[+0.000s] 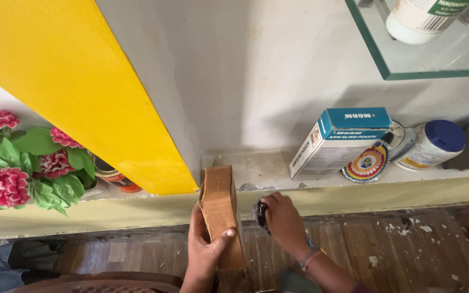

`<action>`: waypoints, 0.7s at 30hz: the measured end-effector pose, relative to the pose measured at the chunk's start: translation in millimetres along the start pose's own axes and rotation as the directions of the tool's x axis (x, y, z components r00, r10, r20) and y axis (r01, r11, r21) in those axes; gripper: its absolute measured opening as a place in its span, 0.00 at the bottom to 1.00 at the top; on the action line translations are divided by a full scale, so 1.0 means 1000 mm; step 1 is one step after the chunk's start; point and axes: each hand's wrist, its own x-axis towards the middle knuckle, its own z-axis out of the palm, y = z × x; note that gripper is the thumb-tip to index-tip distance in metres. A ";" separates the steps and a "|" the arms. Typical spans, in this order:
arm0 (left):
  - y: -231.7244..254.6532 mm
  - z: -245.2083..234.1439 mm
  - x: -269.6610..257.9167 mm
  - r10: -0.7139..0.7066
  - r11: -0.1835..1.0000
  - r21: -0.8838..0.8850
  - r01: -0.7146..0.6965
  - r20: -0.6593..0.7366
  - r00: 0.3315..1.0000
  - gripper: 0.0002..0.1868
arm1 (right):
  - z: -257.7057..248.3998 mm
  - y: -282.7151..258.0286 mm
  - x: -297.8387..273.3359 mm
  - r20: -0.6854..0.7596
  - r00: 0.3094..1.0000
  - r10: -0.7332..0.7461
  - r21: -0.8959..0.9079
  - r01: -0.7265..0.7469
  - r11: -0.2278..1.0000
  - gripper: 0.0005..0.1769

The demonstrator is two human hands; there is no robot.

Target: The person wipes several items on a glass shelf using a dark cloth. They clean a black hat, a decorative rosette, a box labeled 'ARM SLING POUCH', a small cardboard box, and a small figurine, then place each item back on the shelf.

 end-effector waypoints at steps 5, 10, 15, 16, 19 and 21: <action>0.004 0.000 0.002 -0.050 0.999 0.019 0.051 -0.031 0.998 0.45 | -0.007 -0.004 0.016 -0.095 0.993 -0.076 0.052 0.081 0.995 0.26; 0.005 0.002 0.006 -0.054 0.998 0.025 0.055 -0.032 0.998 0.46 | 0.008 -0.005 0.069 -0.235 0.959 -0.157 -0.280 0.088 0.956 0.30; 0.001 0.003 0.010 -0.060 0.998 0.009 0.060 -0.040 0.997 0.47 | 0.032 -0.001 0.079 -0.228 0.970 -0.088 -0.397 -0.009 0.918 0.38; 0.000 0.002 0.010 -0.058 0.998 0.018 0.059 -0.039 0.998 0.46 | 0.038 0.002 0.079 -0.225 0.973 -0.057 -0.383 -0.035 0.923 0.39; -0.003 0.000 0.013 -0.035 0.999 0.029 0.035 -0.025 0.999 0.45 | 0.056 0.015 0.085 -0.200 0.978 0.062 -0.356 -0.132 0.925 0.43; -0.005 0.001 0.015 0.005 1.000 0.015 -0.005 -0.011 1.000 0.44 | 0.070 0.020 0.090 -0.223 0.971 0.082 -0.380 -0.164 0.910 0.42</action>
